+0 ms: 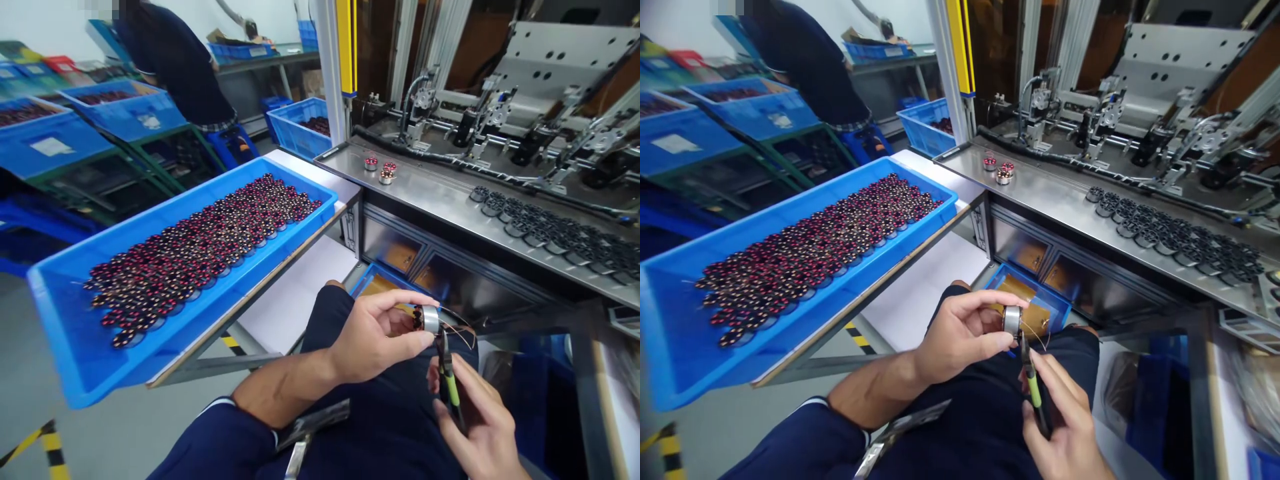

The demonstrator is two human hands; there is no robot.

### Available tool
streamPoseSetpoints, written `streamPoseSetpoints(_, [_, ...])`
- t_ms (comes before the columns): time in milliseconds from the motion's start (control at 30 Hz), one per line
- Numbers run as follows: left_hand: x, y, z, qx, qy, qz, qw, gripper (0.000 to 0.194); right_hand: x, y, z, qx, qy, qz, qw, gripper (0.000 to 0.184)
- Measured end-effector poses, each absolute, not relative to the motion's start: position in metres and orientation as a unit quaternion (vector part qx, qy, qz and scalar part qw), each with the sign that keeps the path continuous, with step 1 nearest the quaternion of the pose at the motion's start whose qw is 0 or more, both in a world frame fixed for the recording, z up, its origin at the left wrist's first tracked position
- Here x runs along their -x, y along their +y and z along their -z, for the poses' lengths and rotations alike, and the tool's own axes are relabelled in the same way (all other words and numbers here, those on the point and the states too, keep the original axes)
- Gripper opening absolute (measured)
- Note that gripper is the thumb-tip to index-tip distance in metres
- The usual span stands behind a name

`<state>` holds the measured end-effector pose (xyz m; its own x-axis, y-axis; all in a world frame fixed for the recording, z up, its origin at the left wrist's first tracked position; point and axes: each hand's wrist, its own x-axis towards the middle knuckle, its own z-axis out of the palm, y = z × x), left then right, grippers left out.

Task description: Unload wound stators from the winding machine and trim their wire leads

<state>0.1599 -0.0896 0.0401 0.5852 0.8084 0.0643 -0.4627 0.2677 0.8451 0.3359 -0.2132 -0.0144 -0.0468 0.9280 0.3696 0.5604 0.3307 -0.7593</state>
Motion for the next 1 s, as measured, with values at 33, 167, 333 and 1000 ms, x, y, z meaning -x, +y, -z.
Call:
streamPoseSetpoints(33, [-0.16,-0.089,-0.04,-0.442,0.193,-0.411,0.774,0.035,-0.336,-0.213,0.014,0.535,-0.695,-0.204,0.435,0.064])
streamPoseSetpoints(167, [-0.161,-0.088,-0.036,-0.443,0.175,-0.411,0.777,0.036,-0.339,-0.218,0.017,0.546,-0.703,-0.168,0.423,0.064])
streamPoseSetpoints(333, [-0.163,-0.087,-0.035,-0.467,0.149,-0.454,0.744,0.027,-0.336,-0.218,0.015,0.556,-0.708,-0.145,0.411,0.065])
streamPoseSetpoints(1000, [-0.161,-0.091,-0.038,-0.604,0.184,-0.516,0.579,0.021,-0.327,-0.204,0.009,0.516,-0.715,-0.138,0.451,0.071])
